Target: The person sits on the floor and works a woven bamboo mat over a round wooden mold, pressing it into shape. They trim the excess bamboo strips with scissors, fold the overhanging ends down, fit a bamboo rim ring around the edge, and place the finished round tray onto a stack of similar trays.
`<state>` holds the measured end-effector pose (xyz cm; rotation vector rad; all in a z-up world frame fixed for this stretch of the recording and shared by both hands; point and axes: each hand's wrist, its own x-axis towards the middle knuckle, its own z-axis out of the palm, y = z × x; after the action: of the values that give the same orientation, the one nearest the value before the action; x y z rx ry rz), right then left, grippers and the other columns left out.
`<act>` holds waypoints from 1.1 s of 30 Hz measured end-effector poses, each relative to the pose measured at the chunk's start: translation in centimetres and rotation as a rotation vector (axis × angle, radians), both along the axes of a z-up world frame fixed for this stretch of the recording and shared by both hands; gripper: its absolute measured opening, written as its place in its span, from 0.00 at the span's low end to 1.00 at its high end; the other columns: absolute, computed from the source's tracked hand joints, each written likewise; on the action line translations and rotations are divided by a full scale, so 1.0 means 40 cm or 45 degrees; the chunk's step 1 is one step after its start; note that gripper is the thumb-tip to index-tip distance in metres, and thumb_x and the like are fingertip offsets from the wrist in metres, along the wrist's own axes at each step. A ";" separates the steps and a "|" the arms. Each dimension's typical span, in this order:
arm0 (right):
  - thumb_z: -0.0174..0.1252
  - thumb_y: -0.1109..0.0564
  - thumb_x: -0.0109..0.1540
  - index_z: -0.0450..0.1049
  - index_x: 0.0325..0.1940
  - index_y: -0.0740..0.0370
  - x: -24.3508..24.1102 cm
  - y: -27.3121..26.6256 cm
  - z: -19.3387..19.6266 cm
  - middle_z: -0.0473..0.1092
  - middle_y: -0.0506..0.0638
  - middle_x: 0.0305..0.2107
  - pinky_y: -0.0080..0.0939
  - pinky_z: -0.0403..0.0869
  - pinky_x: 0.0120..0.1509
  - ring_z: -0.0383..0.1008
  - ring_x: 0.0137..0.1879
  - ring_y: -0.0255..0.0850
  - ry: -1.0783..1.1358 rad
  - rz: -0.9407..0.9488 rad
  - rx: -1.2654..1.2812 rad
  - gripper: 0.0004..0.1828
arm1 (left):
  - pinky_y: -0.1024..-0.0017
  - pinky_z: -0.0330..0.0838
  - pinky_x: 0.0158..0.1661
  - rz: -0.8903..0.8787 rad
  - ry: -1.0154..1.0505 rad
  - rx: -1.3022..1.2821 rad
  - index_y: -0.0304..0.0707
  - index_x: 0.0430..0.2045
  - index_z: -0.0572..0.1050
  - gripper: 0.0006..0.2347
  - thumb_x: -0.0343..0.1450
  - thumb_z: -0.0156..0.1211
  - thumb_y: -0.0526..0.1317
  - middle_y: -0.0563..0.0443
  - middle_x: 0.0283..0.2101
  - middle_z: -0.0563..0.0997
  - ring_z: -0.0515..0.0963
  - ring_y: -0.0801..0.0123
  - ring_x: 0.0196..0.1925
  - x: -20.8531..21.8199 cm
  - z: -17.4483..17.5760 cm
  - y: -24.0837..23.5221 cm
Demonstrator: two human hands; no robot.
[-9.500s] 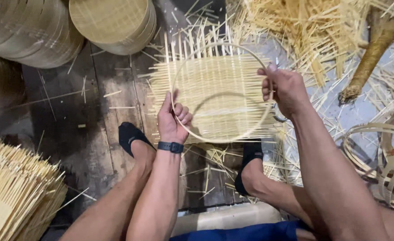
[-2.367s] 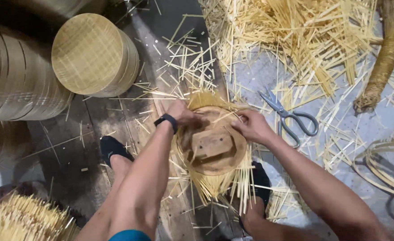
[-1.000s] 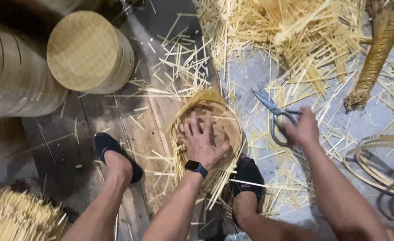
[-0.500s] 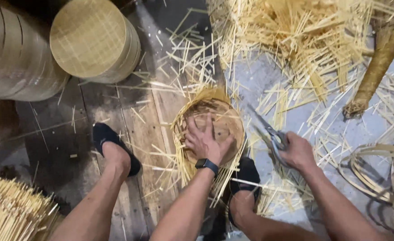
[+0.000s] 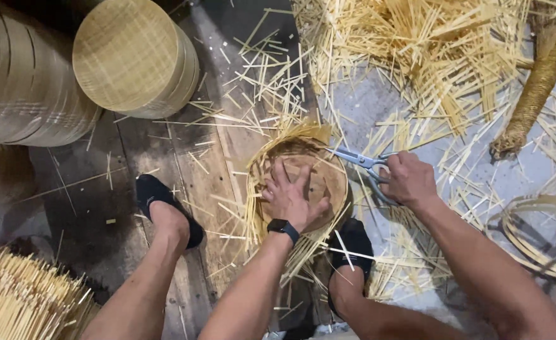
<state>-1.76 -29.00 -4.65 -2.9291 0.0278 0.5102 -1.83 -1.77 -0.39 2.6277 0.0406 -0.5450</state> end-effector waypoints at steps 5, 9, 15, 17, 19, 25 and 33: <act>0.64 0.36 0.49 0.75 0.37 0.69 0.061 0.050 0.003 0.71 0.61 0.34 0.52 0.76 0.49 0.74 0.43 0.54 -0.477 0.218 -0.021 0.32 | 0.29 0.52 0.61 -0.071 0.037 0.004 0.62 0.61 0.70 0.38 0.52 0.74 0.57 0.35 0.74 0.44 0.54 0.23 0.70 0.026 0.045 0.012; 0.62 0.45 0.56 0.76 0.42 0.64 0.046 0.001 -0.028 0.72 0.58 0.37 0.53 0.75 0.51 0.75 0.47 0.52 -0.167 0.110 -0.013 0.20 | 0.32 0.51 0.62 -0.201 0.051 0.016 0.63 0.59 0.72 0.37 0.52 0.76 0.56 0.34 0.73 0.46 0.55 0.23 0.67 0.044 0.051 0.035; 0.62 0.36 0.59 0.75 0.41 0.64 0.069 0.021 -0.005 0.71 0.58 0.36 0.53 0.74 0.54 0.73 0.47 0.52 -0.113 0.208 -0.091 0.27 | 0.32 0.50 0.63 -0.402 -0.020 -0.004 0.65 0.58 0.74 0.37 0.49 0.78 0.54 0.35 0.72 0.50 0.54 0.25 0.69 0.055 0.048 0.054; 0.65 0.28 0.56 0.74 0.38 0.67 0.092 0.046 -0.004 0.70 0.59 0.33 0.52 0.74 0.55 0.73 0.45 0.52 -0.208 0.334 -0.171 0.36 | 0.31 0.50 0.62 -0.428 -0.038 -0.001 0.64 0.57 0.74 0.37 0.49 0.79 0.54 0.35 0.72 0.50 0.54 0.26 0.70 0.067 0.045 0.061; 0.65 0.46 0.49 0.75 0.38 0.63 0.090 0.054 -0.016 0.70 0.57 0.34 0.53 0.74 0.50 0.73 0.44 0.53 -0.395 0.215 0.032 0.21 | 0.28 0.45 0.62 -0.480 0.028 -0.005 0.65 0.57 0.74 0.38 0.48 0.80 0.55 0.36 0.72 0.49 0.52 0.27 0.70 0.071 0.038 0.074; 0.62 0.49 0.57 0.75 0.40 0.63 0.055 -0.008 -0.018 0.72 0.57 0.36 0.54 0.73 0.46 0.74 0.45 0.53 -0.193 0.170 0.068 0.15 | 0.39 0.49 0.65 -0.754 0.028 0.030 0.67 0.57 0.74 0.39 0.46 0.78 0.54 0.38 0.70 0.56 0.58 0.34 0.68 0.088 0.038 0.094; 0.64 0.46 0.53 0.76 0.38 0.61 0.071 0.005 -0.042 0.72 0.57 0.35 0.53 0.75 0.49 0.74 0.47 0.54 -0.269 0.207 0.072 0.18 | 0.38 0.47 0.65 -0.872 -0.246 0.038 0.63 0.55 0.74 0.39 0.46 0.79 0.56 0.36 0.70 0.56 0.56 0.37 0.70 0.045 0.023 0.095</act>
<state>1.06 -28.80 -6.35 -2.9268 -0.2490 0.2161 -0.04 2.02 0.55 2.6694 -0.9403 -0.4963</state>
